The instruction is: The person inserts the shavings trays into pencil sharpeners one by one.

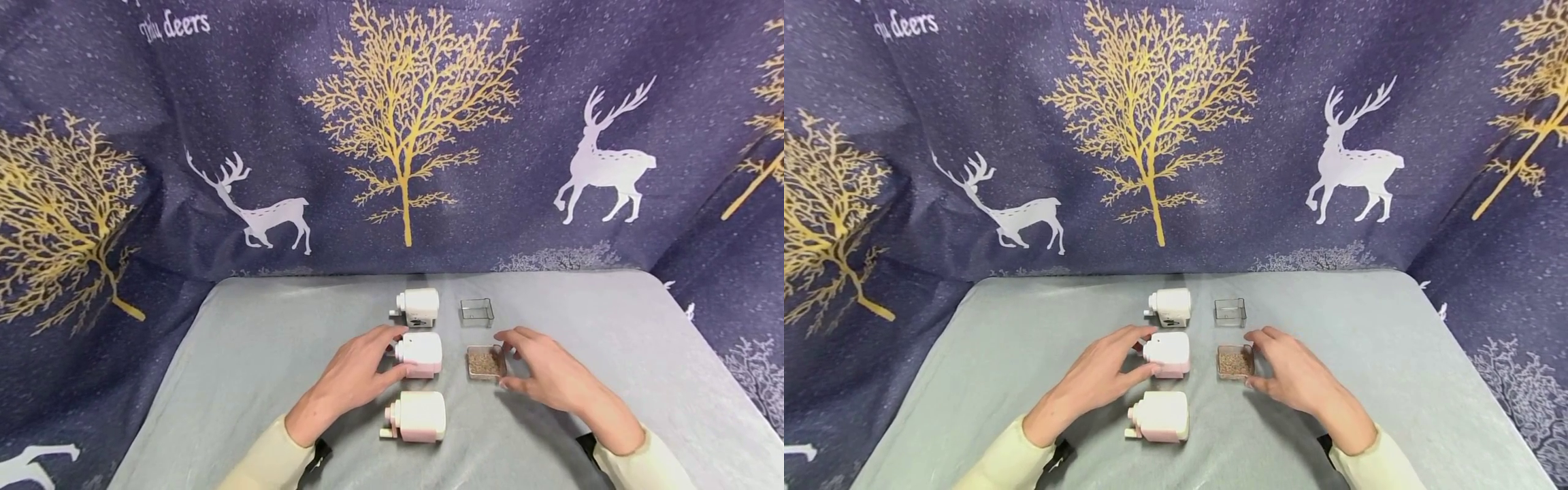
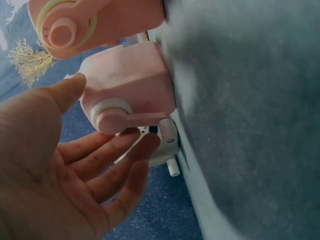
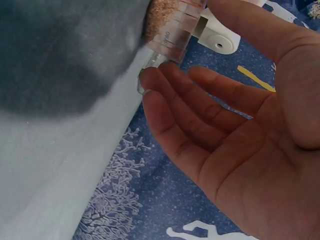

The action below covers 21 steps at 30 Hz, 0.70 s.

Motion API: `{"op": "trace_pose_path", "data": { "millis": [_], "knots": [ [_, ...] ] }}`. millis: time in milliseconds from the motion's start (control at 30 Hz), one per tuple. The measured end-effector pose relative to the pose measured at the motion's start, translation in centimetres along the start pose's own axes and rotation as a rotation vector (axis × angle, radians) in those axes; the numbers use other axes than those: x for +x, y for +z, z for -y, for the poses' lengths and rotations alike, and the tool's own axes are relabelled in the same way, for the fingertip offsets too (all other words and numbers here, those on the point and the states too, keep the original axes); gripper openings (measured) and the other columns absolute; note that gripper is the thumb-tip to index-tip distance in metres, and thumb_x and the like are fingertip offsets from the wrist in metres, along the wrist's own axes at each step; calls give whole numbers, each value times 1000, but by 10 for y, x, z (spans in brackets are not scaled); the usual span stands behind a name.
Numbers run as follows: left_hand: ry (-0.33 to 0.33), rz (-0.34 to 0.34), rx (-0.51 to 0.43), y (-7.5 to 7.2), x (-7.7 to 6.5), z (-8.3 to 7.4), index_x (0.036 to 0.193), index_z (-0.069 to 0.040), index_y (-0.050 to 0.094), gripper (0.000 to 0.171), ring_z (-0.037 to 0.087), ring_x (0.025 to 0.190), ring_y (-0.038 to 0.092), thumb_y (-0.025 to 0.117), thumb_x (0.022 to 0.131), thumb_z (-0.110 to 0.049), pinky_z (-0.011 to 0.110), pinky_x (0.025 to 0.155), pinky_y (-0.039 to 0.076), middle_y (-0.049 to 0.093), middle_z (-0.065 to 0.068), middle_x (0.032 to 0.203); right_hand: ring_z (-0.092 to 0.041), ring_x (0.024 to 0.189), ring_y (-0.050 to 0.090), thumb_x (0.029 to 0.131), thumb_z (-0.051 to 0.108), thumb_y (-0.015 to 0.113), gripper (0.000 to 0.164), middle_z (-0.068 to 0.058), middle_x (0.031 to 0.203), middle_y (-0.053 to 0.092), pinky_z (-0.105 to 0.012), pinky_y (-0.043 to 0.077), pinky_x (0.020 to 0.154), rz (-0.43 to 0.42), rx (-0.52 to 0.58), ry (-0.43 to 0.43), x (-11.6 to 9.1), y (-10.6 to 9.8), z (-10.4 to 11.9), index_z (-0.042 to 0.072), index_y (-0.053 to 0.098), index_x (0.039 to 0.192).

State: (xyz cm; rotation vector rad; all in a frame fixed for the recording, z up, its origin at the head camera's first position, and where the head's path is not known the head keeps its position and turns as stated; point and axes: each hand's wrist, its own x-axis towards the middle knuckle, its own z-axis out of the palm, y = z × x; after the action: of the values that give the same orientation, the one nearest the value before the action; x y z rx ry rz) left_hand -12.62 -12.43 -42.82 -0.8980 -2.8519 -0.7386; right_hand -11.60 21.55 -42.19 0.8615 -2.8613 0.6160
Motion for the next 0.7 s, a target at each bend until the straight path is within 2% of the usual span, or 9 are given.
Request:
{"op": "trace_pose_path", "data": {
  "millis": [300, 467, 700],
  "knots": [
    [-8, 10, -23, 3, 3, 3, 143, -20, 49, 59, 11, 115, 54, 58, 94, -51, 37, 93, 48, 53, -6, 134, -18, 87, 62, 69, 23, 85, 64, -6, 101, 65, -38, 55, 78, 25, 2, -8, 2, 5, -3, -3, 60, 121],
    [-21, 17, -27, 4, 2, 4, 143, -19, 48, 60, 12, 119, 52, 57, 94, -52, 38, 95, 47, 52, -5, 136, -17, 84, 63, 72, 20, 83, 56, -2, 93, 67, -38, 55, 77, 54, 23, -3, 2, 8, -3, -3, 61, 118],
    [-23, 17, -28, 4, 1, 5, 143, -19, 48, 60, 13, 120, 51, 58, 94, -52, 37, 98, 45, 52, -4, 138, -18, 83, 66, 73, 16, 82, 52, -3, 90, 70, -38, 56, 77, 58, 60, -23, 1, 8, -4, 0, 60, 117]
  ]
}}
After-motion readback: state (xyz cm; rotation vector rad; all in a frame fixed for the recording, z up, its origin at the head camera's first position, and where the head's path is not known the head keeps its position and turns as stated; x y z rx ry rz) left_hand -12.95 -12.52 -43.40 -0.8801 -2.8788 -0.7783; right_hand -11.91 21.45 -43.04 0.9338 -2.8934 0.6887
